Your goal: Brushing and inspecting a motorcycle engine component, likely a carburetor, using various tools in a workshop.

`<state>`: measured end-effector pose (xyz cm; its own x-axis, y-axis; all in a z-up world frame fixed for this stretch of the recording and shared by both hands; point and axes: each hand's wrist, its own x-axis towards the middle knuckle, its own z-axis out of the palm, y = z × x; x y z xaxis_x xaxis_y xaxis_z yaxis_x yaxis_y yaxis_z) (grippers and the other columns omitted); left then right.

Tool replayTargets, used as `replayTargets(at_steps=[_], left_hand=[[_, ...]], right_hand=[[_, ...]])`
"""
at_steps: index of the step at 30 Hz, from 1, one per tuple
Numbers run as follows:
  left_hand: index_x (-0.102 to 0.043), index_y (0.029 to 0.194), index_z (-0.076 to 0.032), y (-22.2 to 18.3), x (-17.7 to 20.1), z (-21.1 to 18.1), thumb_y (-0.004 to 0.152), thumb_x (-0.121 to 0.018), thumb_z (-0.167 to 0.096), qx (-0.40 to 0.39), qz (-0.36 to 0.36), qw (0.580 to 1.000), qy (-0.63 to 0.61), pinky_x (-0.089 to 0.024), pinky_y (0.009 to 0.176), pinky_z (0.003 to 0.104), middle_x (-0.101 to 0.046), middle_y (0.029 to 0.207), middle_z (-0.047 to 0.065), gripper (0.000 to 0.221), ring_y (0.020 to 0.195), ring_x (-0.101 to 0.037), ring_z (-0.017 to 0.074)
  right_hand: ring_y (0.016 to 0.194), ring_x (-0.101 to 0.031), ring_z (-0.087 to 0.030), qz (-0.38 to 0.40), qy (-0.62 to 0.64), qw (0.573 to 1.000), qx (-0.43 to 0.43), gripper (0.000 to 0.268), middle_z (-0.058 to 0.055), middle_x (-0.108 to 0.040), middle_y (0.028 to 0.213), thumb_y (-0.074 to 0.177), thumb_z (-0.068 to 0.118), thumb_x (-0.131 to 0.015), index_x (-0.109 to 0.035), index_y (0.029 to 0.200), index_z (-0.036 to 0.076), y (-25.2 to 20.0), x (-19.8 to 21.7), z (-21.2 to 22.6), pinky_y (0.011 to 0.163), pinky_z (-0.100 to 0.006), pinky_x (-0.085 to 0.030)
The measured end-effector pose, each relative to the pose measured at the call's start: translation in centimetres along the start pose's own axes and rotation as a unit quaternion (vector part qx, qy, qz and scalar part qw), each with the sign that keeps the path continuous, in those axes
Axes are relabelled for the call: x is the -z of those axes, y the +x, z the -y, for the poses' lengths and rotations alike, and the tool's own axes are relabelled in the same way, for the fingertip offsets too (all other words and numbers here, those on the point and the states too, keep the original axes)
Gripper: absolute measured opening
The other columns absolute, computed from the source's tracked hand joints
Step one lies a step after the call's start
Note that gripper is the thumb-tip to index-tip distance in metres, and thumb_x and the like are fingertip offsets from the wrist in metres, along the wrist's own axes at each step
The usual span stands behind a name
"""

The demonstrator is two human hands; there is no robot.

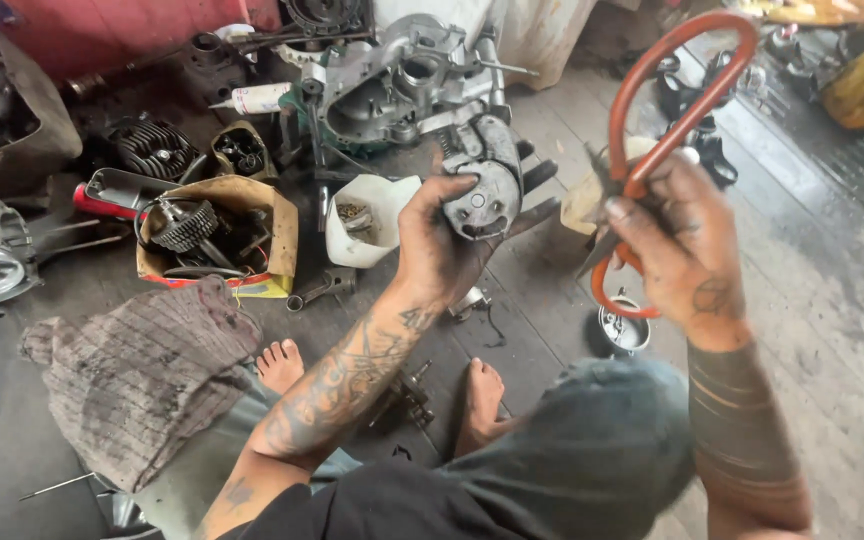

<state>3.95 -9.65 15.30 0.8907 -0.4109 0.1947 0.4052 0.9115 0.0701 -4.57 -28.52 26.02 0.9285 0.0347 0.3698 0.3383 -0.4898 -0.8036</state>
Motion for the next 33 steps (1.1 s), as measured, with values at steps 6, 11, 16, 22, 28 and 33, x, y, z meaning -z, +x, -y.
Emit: replayTargets(at_steps=[6,11,16,22,28,33], left_hand=[[-0.040,0.146,-0.019,1.8,-0.5,-1.2,0.092,-0.062,0.004,-0.072,0.025,0.989,0.125,-0.055,0.095,0.041,-0.061,0.133,0.016,0.062,0.114,-0.065,0.0294],[-0.055,0.136,-0.006,2.1,0.2,-1.9,0.094,-0.067,-0.008,-0.177,0.029,0.939,0.292,-0.054,0.086,0.029,-0.068,0.119,0.010,0.044,0.094,-0.066,0.0172],[-0.053,0.144,-0.002,1.3,5.2,-1.3,0.110,-0.049,-0.039,-0.097,-0.013,0.989,0.114,-0.058,0.092,0.039,-0.069,0.129,0.014,0.050,0.107,-0.070,0.0231],[-0.052,0.142,-0.003,0.0,9.0,-0.7,0.107,-0.057,-0.026,-0.055,0.008,0.998,0.043,-0.051,0.105,0.043,-0.064,0.131,0.013,0.043,0.117,-0.064,0.0233],[-0.056,0.138,-0.001,0.1,10.0,-1.0,0.108,-0.054,-0.033,-0.051,-0.046,0.998,0.016,-0.056,0.089,0.032,-0.066,0.128,0.013,0.043,0.102,-0.068,0.0180],[-0.051,0.144,0.002,0.6,9.4,-1.3,0.112,-0.051,-0.034,-0.080,0.018,0.996,0.029,-0.053,0.102,0.040,-0.065,0.130,0.015,0.049,0.117,-0.064,0.0237]], right_hand=[[0.076,-0.059,-0.015,0.066,-0.135,0.987,0.053,0.019,-0.009,-0.066,0.094,0.093,-0.006,-0.062,-0.058,0.111,-0.005,1.6,-2.3,2.7,0.075,-0.027,-0.052],[0.071,-0.057,-0.020,0.024,-0.232,0.964,0.131,0.017,-0.013,-0.063,0.092,0.094,-0.009,-0.067,-0.061,0.110,-0.010,4.2,-1.7,1.9,0.068,-0.031,-0.046],[0.069,-0.057,-0.018,0.061,-0.220,0.969,0.091,0.019,-0.010,-0.066,0.091,0.089,-0.005,-0.071,-0.064,0.106,-0.006,4.2,-4.2,-0.9,0.062,-0.028,-0.047],[0.065,-0.055,-0.021,0.086,-0.259,0.957,0.101,0.018,-0.010,-0.067,0.088,0.084,-0.002,-0.076,-0.065,0.097,-0.007,5.3,-5.7,-2.1,0.061,-0.032,-0.044],[0.064,-0.062,-0.022,0.125,-0.290,0.943,0.105,0.020,-0.010,-0.070,0.091,0.084,0.002,-0.077,-0.065,0.100,-0.004,6.2,-8.2,-1.7,0.055,-0.034,-0.048],[0.058,-0.060,-0.022,0.126,-0.335,0.928,0.107,0.019,-0.009,-0.068,0.084,0.085,0.001,-0.076,-0.063,0.099,-0.003,6.5,-9.1,-1.7,0.049,-0.035,-0.046]])
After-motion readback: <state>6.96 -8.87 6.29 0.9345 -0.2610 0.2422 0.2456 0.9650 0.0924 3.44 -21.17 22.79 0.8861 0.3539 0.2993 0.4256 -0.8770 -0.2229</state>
